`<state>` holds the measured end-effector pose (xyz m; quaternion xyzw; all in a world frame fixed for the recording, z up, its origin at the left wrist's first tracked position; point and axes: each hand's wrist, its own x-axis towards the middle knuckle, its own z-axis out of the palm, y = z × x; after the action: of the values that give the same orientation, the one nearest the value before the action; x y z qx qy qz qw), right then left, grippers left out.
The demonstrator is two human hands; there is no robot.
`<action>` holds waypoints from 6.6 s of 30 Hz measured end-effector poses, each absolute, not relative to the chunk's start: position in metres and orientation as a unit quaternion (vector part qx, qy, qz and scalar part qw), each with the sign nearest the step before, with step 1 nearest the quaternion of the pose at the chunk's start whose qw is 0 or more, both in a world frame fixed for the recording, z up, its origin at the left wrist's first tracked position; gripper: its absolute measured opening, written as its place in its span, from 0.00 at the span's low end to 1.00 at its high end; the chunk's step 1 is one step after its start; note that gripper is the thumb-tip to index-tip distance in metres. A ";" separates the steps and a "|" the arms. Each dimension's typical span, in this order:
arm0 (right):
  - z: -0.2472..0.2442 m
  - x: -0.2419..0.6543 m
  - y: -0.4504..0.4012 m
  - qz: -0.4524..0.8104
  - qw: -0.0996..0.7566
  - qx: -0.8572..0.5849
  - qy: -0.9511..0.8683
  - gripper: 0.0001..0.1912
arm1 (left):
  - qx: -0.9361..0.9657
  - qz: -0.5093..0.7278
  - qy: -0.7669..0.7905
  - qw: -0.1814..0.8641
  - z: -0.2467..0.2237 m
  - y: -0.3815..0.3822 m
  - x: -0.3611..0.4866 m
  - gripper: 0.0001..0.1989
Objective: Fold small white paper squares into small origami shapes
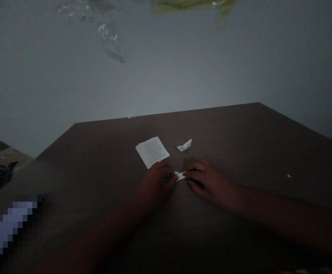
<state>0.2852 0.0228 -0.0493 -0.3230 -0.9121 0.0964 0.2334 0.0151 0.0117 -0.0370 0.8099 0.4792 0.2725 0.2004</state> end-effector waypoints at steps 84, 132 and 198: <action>-0.039 0.284 0.018 0.044 0.136 -0.428 -0.892 0.18 | 0.810 0.214 0.480 0.260 -0.030 -0.009 0.009 0.20; -0.048 0.282 0.054 0.128 0.218 -0.440 -0.862 0.02 | 0.818 0.190 0.489 0.235 -0.029 -0.015 0.020 0.21; -0.024 0.276 0.013 0.199 0.143 -0.310 -0.919 0.12 | 0.856 0.099 0.465 0.203 -0.016 -0.014 0.018 0.20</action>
<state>0.2764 0.0130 -0.0237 -0.3099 -0.9188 0.1987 0.1427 0.0178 -0.0144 -0.0159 0.8558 0.4652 0.0992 0.2034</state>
